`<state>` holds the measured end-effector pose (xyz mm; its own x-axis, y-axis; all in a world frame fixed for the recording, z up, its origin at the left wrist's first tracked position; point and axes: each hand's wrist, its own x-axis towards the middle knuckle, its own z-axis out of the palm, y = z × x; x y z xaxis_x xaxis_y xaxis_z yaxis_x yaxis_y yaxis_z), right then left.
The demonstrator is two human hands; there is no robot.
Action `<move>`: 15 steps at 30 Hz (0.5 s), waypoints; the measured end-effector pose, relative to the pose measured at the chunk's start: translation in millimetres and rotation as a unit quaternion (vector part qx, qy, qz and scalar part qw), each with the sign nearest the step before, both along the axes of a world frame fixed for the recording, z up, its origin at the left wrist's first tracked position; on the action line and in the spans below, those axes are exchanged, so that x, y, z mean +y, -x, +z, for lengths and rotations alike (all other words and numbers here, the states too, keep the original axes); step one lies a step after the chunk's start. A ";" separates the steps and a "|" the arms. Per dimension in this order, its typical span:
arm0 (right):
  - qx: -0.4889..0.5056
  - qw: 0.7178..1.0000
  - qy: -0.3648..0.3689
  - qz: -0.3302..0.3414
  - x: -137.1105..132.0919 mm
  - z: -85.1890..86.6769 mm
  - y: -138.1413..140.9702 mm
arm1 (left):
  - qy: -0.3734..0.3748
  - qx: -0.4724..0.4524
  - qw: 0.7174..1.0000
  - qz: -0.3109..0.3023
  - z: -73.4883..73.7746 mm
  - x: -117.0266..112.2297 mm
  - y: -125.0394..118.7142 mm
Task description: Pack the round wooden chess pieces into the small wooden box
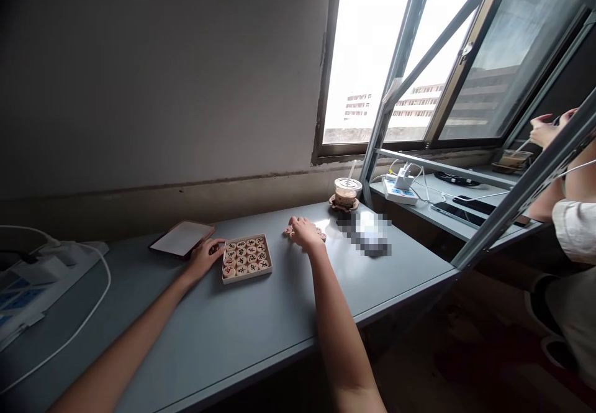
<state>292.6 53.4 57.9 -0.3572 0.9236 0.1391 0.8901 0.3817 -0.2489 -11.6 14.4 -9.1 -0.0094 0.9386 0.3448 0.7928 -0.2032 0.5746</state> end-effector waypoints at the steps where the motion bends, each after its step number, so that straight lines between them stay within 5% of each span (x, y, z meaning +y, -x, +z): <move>1: 0.007 1.000 -0.003 0.009 -0.8 -0.5 3.7 | 0.009 -0.007 1.000 -0.005 0.6 -0.6 -0.6; 8: 0.053 0.958 0.021 0.281 -24.8 -8.9 79.1 | 0.039 -0.033 0.998 -0.027 2.2 -3.4 -0.5; 13: 0.092 0.959 0.017 0.266 -30.9 -18.5 98.4 | -0.145 0.054 0.987 0.037 28.5 -25.1 -23.2; 15: 0.123 0.965 0.011 0.231 -30.8 -21.4 99.4 | -0.191 0.095 0.976 -0.041 39.8 -42.6 -51.7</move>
